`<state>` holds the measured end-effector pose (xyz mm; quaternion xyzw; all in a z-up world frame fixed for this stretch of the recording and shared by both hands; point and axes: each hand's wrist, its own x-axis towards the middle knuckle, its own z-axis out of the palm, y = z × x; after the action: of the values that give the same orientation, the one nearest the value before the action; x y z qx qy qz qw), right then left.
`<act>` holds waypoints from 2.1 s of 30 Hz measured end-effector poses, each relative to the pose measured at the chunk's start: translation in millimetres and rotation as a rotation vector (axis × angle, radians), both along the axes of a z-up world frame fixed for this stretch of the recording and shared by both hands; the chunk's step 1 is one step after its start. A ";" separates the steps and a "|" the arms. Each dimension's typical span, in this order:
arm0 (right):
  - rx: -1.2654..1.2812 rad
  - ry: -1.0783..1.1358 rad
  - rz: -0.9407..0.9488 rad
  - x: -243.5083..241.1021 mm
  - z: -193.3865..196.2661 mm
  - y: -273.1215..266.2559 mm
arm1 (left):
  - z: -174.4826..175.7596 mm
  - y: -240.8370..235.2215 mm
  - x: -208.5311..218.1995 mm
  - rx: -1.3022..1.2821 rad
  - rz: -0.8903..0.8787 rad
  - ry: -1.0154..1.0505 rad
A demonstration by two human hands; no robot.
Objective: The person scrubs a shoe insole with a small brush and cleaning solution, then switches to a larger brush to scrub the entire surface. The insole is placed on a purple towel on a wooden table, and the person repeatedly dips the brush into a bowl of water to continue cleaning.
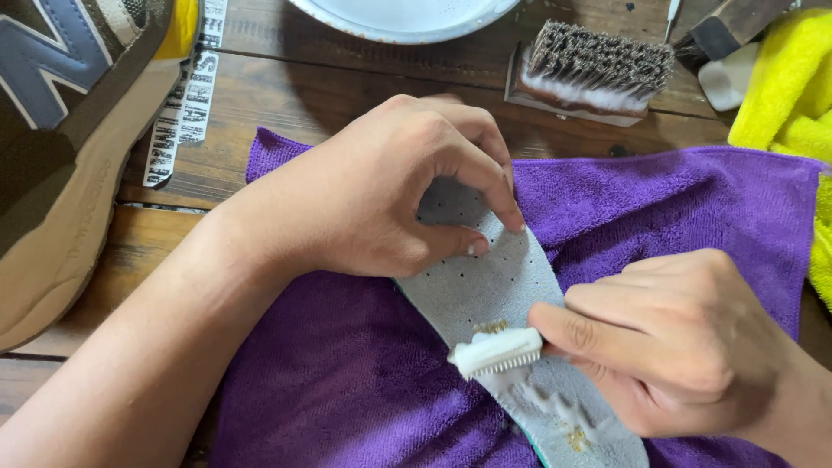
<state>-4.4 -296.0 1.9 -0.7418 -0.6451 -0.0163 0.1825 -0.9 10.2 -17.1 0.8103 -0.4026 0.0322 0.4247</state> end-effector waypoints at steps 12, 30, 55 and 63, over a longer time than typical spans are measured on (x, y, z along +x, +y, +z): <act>0.068 0.019 -0.061 -1.6 8.5 -2.8 | -0.3 0.5 0.7 -0.018 -0.006 0.005; -0.076 -0.018 -0.076 -43.0 -3.1 -54.5 | -0.4 -1.4 2.1 0.002 0.029 0.056; 0.009 0.052 -0.101 -48.2 -2.7 -76.5 | 6.7 -1.6 0.1 0.025 0.006 0.044; 0.006 -0.053 -0.261 -35.0 -7.1 -76.8 | 12.2 -4.3 -1.1 0.066 0.033 0.094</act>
<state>-39.4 -372.8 -5.2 -0.8183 -0.5475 -0.0615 0.1639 -2.0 5.8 -4.9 0.8309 -0.3696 -0.0120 0.4157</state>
